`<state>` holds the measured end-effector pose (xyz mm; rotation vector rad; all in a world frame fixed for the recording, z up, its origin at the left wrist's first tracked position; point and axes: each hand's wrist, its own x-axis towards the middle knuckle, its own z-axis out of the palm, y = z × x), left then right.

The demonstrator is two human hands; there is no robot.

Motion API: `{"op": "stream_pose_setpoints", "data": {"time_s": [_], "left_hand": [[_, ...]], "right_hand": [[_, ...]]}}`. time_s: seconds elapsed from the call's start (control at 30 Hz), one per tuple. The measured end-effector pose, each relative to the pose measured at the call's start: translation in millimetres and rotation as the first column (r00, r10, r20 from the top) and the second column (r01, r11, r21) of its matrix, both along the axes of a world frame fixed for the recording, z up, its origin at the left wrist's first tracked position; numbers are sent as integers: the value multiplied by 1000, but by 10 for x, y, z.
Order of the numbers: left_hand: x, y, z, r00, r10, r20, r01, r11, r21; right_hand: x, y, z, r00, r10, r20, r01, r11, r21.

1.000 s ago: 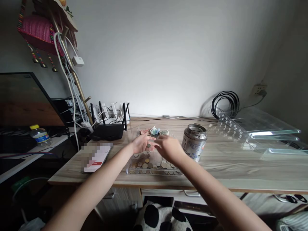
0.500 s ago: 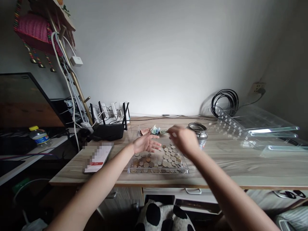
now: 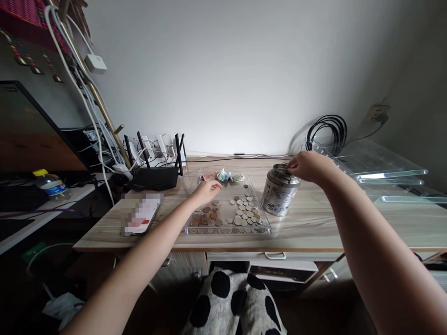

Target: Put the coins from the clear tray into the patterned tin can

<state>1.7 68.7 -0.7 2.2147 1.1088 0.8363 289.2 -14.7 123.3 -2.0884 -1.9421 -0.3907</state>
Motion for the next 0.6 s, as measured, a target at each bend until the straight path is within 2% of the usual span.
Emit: {"op": "stream_pose_setpoints", "data": {"time_s": [0.07, 0.1, 0.13, 0.17, 0.2, 0.23, 0.27, 0.33, 0.4, 0.5, 0.6], "left_hand": [[-23, 15, 6, 994, 27, -107, -24, 999, 31], [-32, 21, 5, 986, 38, -164, -33, 999, 34], [-40, 24, 0, 975, 41, -218, -35, 999, 30], [-45, 24, -9, 964, 31, -266, -27, 999, 20], [-47, 20, -20, 952, 15, -305, -12, 1000, 12], [-49, 12, -33, 942, -2, -336, 5, 1000, 10], [-49, 2, -46, 933, -14, -360, 21, 1000, 15], [-47, -18, -68, 918, -25, -396, 40, 999, 28], [-46, -28, -83, 907, -21, -422, 40, 999, 35], [-43, -21, -97, 891, -26, -454, 49, 998, 39], [-41, -10, -106, 883, -35, -469, 67, 997, 50]], "right_hand": [[-213, -142, -35, 996, 71, -55, -60, 981, 184], [-357, -198, -98, 985, 150, -85, -123, 956, 266], [-517, -232, -194, 958, 248, -143, -203, 940, 275], [-680, -239, -317, 916, 341, -210, -317, 938, 142], [-836, -218, -460, 863, 440, -246, -463, 885, -40], [-973, -171, -610, 832, 493, -253, -540, 824, -171], [-1085, -108, -756, 841, 494, -222, -539, 802, -257], [-1219, 32, -989, 893, 431, -128, -445, 803, -397], [-1239, 133, -1107, 934, 351, -65, -337, 810, -480], [-1144, 156, -1105, 945, 320, -71, -307, 789, -532], [-1045, 104, -1033, 914, 376, -154, -394, 726, -563]]}}
